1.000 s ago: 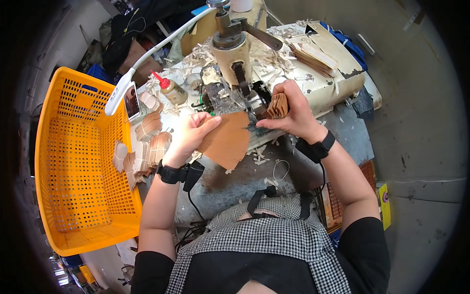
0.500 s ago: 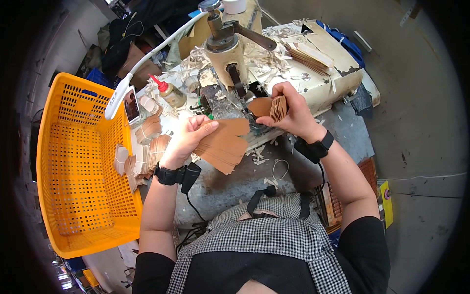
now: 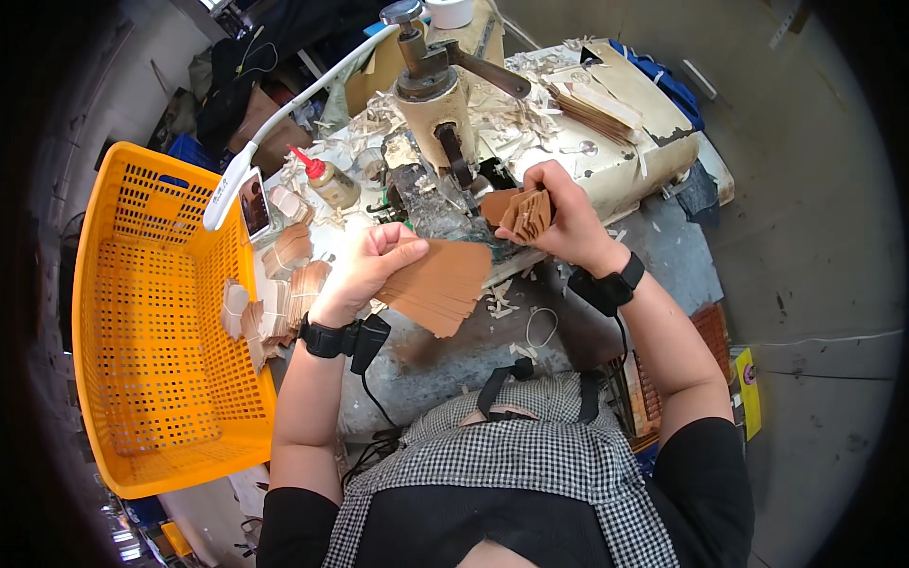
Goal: Skiving the edges of leather shoe components using a specialized machine.
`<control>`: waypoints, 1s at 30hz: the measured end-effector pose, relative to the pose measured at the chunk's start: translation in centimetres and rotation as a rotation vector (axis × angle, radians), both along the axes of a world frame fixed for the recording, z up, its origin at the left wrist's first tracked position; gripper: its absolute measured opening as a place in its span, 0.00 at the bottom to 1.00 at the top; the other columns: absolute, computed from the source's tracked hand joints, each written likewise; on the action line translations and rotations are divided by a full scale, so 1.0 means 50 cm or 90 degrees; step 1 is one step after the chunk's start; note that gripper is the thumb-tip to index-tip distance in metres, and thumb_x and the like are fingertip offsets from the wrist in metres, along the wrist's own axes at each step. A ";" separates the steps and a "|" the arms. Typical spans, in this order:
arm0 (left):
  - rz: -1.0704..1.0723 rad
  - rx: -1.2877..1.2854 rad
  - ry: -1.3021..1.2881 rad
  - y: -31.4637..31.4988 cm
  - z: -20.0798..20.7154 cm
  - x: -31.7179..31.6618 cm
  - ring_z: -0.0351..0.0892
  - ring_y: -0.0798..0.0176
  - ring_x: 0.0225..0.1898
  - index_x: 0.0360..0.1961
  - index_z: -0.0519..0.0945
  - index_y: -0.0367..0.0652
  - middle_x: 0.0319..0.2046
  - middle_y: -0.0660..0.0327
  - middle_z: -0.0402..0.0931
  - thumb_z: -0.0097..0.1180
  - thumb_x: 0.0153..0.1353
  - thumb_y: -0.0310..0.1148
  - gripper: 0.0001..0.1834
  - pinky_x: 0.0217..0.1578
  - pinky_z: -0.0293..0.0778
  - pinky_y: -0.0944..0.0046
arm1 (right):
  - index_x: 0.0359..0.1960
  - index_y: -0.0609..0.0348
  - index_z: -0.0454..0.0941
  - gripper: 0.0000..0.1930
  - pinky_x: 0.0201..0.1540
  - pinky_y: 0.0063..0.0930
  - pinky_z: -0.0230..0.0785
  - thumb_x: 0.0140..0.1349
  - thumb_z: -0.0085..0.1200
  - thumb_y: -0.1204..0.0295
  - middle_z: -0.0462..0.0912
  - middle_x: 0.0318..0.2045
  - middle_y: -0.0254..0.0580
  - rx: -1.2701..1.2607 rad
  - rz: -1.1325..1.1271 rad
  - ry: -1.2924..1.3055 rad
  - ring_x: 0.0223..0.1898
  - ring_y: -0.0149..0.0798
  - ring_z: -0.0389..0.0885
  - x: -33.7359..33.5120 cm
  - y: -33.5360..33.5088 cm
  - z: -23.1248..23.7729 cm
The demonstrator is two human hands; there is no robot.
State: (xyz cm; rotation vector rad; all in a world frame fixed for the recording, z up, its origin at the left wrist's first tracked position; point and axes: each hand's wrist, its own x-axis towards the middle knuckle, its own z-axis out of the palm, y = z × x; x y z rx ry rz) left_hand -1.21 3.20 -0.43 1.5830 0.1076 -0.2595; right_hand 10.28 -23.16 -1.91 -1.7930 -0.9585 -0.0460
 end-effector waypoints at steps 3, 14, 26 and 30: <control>0.060 0.003 0.025 0.002 -0.008 0.004 0.72 0.81 0.26 0.33 0.80 0.41 0.26 0.71 0.79 0.60 0.63 0.38 0.11 0.28 0.68 0.76 | 0.35 0.57 0.68 0.22 0.40 0.24 0.64 0.45 0.72 0.73 0.69 0.31 0.35 0.041 0.006 0.021 0.34 0.34 0.67 -0.007 0.004 0.007; 0.046 0.093 -0.021 -0.043 0.005 0.015 0.70 0.80 0.23 0.30 0.80 0.40 0.22 0.71 0.77 0.64 0.59 0.40 0.13 0.25 0.67 0.76 | 0.32 0.57 0.68 0.20 0.41 0.22 0.63 0.47 0.72 0.73 0.67 0.32 0.34 -0.007 0.058 -0.085 0.33 0.33 0.65 0.017 0.002 -0.010; 0.131 0.284 -0.025 -0.046 0.015 0.018 0.66 0.79 0.19 0.24 0.79 0.40 0.17 0.72 0.72 0.59 0.62 0.44 0.18 0.21 0.64 0.72 | 0.35 0.58 0.68 0.21 0.41 0.25 0.66 0.45 0.72 0.76 0.72 0.33 0.36 0.037 0.018 -0.068 0.37 0.34 0.72 0.008 0.003 -0.007; 0.141 0.286 -0.019 -0.060 -0.008 0.030 0.64 0.79 0.18 0.20 0.78 0.41 0.14 0.72 0.70 0.62 0.60 0.44 0.19 0.19 0.62 0.72 | 0.35 0.58 0.69 0.21 0.41 0.26 0.65 0.44 0.70 0.77 0.71 0.32 0.37 0.046 0.071 -0.100 0.36 0.37 0.71 0.016 0.008 -0.009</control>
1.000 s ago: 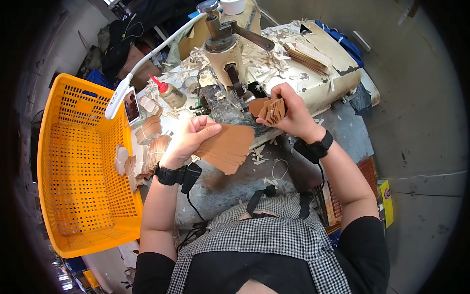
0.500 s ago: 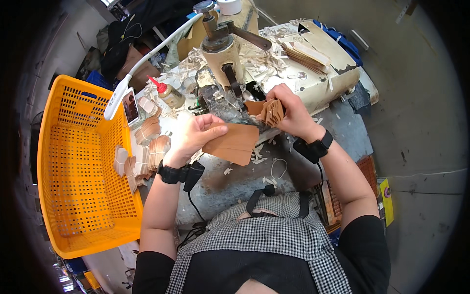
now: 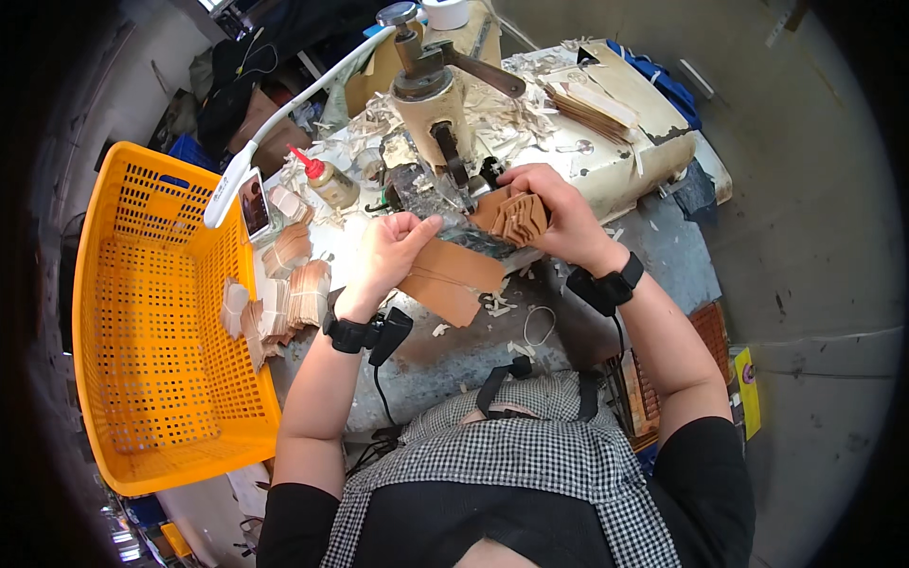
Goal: Skiving the edges of leather shoe components using a specialized machine.
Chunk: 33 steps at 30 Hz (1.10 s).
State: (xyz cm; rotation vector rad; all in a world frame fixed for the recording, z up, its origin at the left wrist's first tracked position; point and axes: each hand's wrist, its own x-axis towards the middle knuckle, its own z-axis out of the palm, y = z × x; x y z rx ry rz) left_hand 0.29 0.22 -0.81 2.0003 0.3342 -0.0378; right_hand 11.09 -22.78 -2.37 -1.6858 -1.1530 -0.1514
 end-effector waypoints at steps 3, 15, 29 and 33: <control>-0.020 -0.111 0.012 0.007 -0.005 -0.006 0.67 0.79 0.19 0.23 0.79 0.41 0.16 0.71 0.73 0.65 0.58 0.43 0.17 0.21 0.63 0.74 | 0.33 0.58 0.68 0.21 0.39 0.25 0.63 0.45 0.72 0.75 0.69 0.31 0.35 -0.030 -0.031 0.012 0.34 0.34 0.68 -0.003 -0.007 -0.007; -0.084 -0.197 0.020 0.017 -0.021 -0.016 0.76 0.78 0.26 0.31 0.79 0.39 0.26 0.67 0.80 0.64 0.60 0.33 0.09 0.28 0.71 0.77 | 0.37 0.58 0.66 0.27 0.36 0.21 0.62 0.43 0.75 0.69 0.66 0.32 0.32 -0.024 -0.082 0.010 0.32 0.29 0.64 -0.012 -0.005 -0.013; -0.074 -0.269 -0.035 0.009 -0.030 -0.020 0.75 0.79 0.25 0.29 0.77 0.40 0.25 0.67 0.79 0.63 0.61 0.32 0.09 0.27 0.70 0.77 | 0.39 0.58 0.67 0.27 0.35 0.21 0.61 0.44 0.74 0.68 0.66 0.33 0.32 -0.007 -0.089 0.013 0.32 0.28 0.64 -0.018 -0.003 -0.010; -0.069 -0.262 -0.046 0.006 -0.027 -0.021 0.74 0.79 0.25 0.29 0.77 0.40 0.25 0.68 0.79 0.63 0.61 0.33 0.09 0.27 0.69 0.78 | 0.39 0.57 0.67 0.27 0.34 0.20 0.62 0.44 0.75 0.69 0.66 0.32 0.31 -0.010 -0.092 0.019 0.31 0.27 0.64 -0.019 -0.004 -0.009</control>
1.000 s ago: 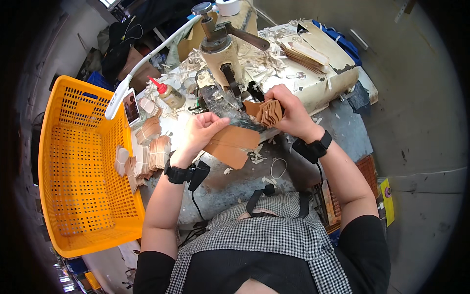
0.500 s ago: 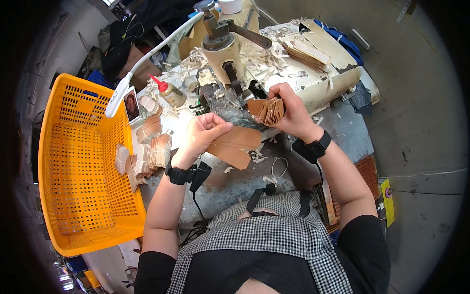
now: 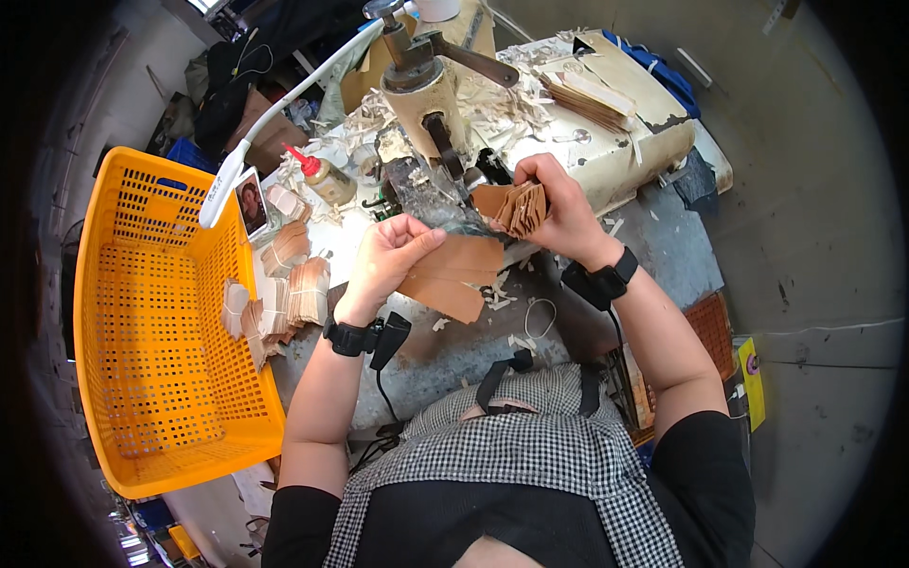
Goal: Skiving the edges of leather shoe components using a specialized machine.
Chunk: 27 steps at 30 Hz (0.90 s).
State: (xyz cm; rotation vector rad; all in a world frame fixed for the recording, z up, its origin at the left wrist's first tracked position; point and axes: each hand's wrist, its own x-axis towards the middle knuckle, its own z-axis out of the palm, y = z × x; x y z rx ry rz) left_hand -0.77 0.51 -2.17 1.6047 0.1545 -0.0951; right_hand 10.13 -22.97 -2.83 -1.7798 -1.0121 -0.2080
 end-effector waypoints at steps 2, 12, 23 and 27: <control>0.006 0.009 -0.012 -0.003 -0.001 -0.001 0.74 0.80 0.25 0.29 0.77 0.40 0.25 0.68 0.79 0.62 0.61 0.33 0.09 0.27 0.69 0.78 | 0.39 0.57 0.67 0.27 0.34 0.20 0.62 0.44 0.74 0.69 0.66 0.31 0.30 0.000 -0.005 0.007 0.31 0.26 0.64 -0.002 0.000 0.000; 0.016 0.012 -0.030 -0.007 -0.008 -0.003 0.73 0.81 0.24 0.30 0.77 0.40 0.25 0.68 0.79 0.62 0.62 0.33 0.09 0.26 0.68 0.78 | 0.38 0.57 0.67 0.25 0.35 0.20 0.62 0.43 0.74 0.73 0.66 0.32 0.30 -0.006 -0.011 0.009 0.32 0.27 0.65 -0.002 -0.002 -0.005; 0.017 0.005 -0.043 -0.006 -0.016 -0.005 0.73 0.81 0.23 0.29 0.76 0.40 0.24 0.69 0.79 0.61 0.63 0.32 0.09 0.25 0.68 0.79 | 0.35 0.59 0.69 0.23 0.36 0.25 0.64 0.43 0.74 0.71 0.69 0.30 0.37 0.003 -0.022 0.013 0.32 0.36 0.69 -0.008 0.002 0.000; 0.019 0.016 -0.041 -0.006 -0.014 -0.005 0.73 0.81 0.23 0.29 0.76 0.41 0.24 0.69 0.79 0.61 0.63 0.32 0.09 0.25 0.68 0.79 | 0.35 0.59 0.70 0.23 0.37 0.26 0.64 0.43 0.74 0.71 0.70 0.30 0.37 0.003 -0.025 0.009 0.32 0.37 0.69 -0.009 0.003 0.001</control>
